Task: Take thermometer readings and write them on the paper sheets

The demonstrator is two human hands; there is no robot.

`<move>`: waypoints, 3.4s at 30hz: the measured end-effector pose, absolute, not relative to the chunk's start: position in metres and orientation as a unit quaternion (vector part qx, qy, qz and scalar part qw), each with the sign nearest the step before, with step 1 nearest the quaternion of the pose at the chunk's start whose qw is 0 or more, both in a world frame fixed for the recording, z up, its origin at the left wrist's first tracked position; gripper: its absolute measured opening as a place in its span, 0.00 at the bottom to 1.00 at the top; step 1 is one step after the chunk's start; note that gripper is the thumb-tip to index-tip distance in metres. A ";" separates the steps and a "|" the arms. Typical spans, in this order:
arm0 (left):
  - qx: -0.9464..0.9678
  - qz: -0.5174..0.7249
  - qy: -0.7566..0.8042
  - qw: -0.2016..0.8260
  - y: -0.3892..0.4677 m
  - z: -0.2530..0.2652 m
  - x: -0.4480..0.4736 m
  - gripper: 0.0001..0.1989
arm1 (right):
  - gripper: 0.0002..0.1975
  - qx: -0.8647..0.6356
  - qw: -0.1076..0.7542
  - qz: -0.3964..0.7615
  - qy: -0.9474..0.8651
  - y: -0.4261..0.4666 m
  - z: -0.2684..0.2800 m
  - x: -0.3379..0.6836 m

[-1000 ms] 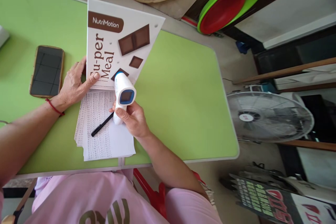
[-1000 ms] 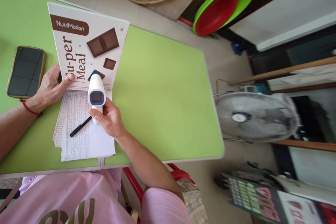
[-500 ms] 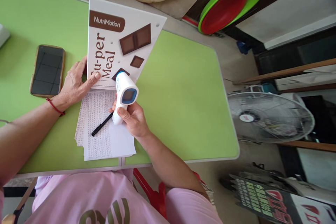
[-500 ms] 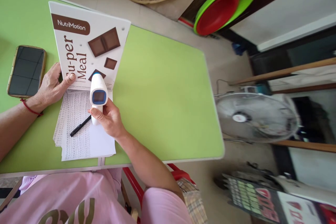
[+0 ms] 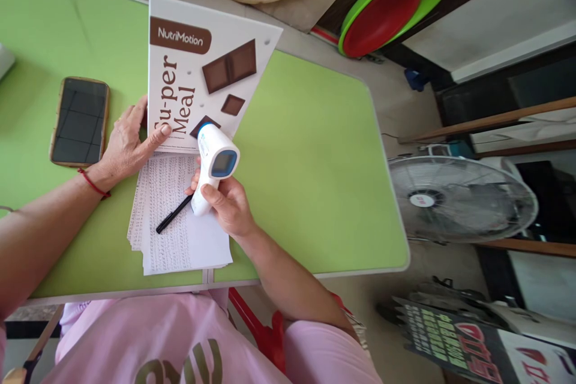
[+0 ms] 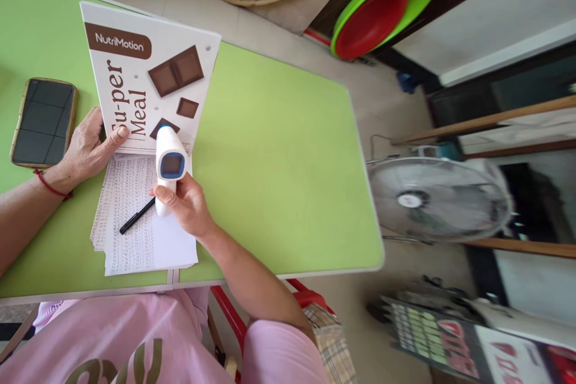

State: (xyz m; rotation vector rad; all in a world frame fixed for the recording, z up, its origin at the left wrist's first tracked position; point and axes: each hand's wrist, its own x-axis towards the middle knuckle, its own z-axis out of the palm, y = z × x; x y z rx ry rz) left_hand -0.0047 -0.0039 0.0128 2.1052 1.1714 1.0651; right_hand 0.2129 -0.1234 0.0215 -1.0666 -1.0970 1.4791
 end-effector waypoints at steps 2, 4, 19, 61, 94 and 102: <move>0.772 0.391 0.432 0.253 -0.004 0.012 -0.005 0.41 | 0.24 -0.434 0.489 0.609 -0.449 -0.124 0.024 0.214; 0.774 0.390 0.430 0.252 -0.004 0.012 -0.005 0.42 | 0.24 -0.440 0.486 0.605 -0.451 -0.124 0.025 0.215; 0.771 0.392 0.430 0.257 -0.002 0.010 -0.004 0.45 | 0.26 -0.473 0.504 0.548 -0.471 -0.126 0.034 0.224; 0.766 0.321 0.483 0.275 0.002 0.001 -0.003 0.63 | 0.06 -0.433 0.382 -0.018 -0.816 -0.118 0.018 0.252; 0.759 0.304 0.496 0.293 -0.001 0.007 -0.002 0.56 | 0.07 -0.533 0.454 0.212 -0.682 -0.115 -0.003 0.219; 0.758 0.317 0.489 0.293 0.000 0.002 -0.004 0.57 | 0.08 -0.552 0.423 0.196 -0.691 -0.115 -0.001 0.218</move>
